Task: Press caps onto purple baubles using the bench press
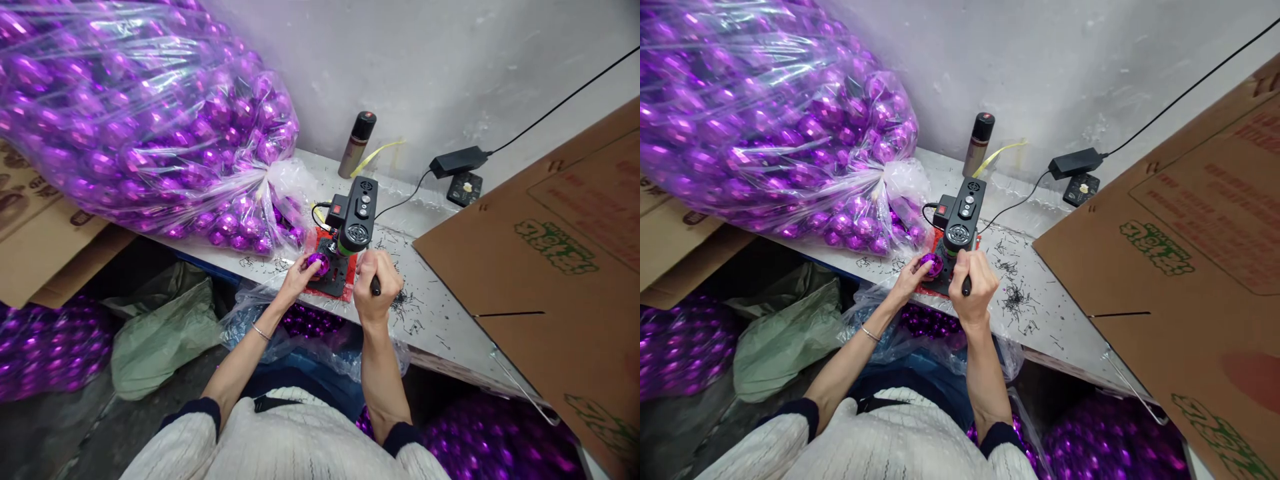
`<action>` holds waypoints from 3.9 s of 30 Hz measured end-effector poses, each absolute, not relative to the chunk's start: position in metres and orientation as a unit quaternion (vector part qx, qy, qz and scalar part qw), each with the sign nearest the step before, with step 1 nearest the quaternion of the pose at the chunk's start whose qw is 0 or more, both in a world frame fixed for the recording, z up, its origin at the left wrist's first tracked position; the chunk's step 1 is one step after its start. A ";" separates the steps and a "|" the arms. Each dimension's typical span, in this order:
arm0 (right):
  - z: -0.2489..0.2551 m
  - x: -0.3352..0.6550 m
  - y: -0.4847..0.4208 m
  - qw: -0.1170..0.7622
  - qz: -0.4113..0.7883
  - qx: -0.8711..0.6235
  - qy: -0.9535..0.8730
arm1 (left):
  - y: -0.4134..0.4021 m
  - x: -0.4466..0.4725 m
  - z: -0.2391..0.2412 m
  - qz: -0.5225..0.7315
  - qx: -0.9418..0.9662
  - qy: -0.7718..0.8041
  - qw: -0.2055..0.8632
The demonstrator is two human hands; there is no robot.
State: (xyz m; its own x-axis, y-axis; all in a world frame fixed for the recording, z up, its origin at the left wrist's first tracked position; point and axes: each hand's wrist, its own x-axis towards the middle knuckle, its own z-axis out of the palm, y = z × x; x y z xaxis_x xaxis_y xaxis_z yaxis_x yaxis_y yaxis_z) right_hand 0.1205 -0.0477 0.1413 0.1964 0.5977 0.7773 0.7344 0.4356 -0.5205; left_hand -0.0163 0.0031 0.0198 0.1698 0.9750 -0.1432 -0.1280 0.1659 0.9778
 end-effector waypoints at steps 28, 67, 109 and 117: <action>0.136 0.122 -0.052 0.552 -0.088 -0.506 -0.656 | 0.017 -0.012 0.023 0.268 0.798 0.446 0.304; 0.064 0.116 -0.048 0.623 -0.108 -0.465 -0.619 | 0.013 0.008 -0.010 0.423 0.750 0.429 0.272; 0.112 0.116 -0.053 0.593 -0.077 -0.499 -0.627 | -0.092 -0.047 -0.027 0.331 0.872 0.306 0.189; 0.105 0.115 -0.053 0.596 -0.093 -0.492 -0.628 | 0.003 -0.054 0.023 0.427 0.766 0.471 0.093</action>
State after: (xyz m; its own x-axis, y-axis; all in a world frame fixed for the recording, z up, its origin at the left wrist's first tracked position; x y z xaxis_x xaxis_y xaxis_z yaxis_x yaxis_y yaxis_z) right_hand 0.1145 -0.0531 0.1048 0.1948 0.5064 0.8400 0.7287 0.4985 -0.4695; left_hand -0.0542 0.0030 0.0225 0.1919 0.8007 0.5676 0.6424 -0.5397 0.5441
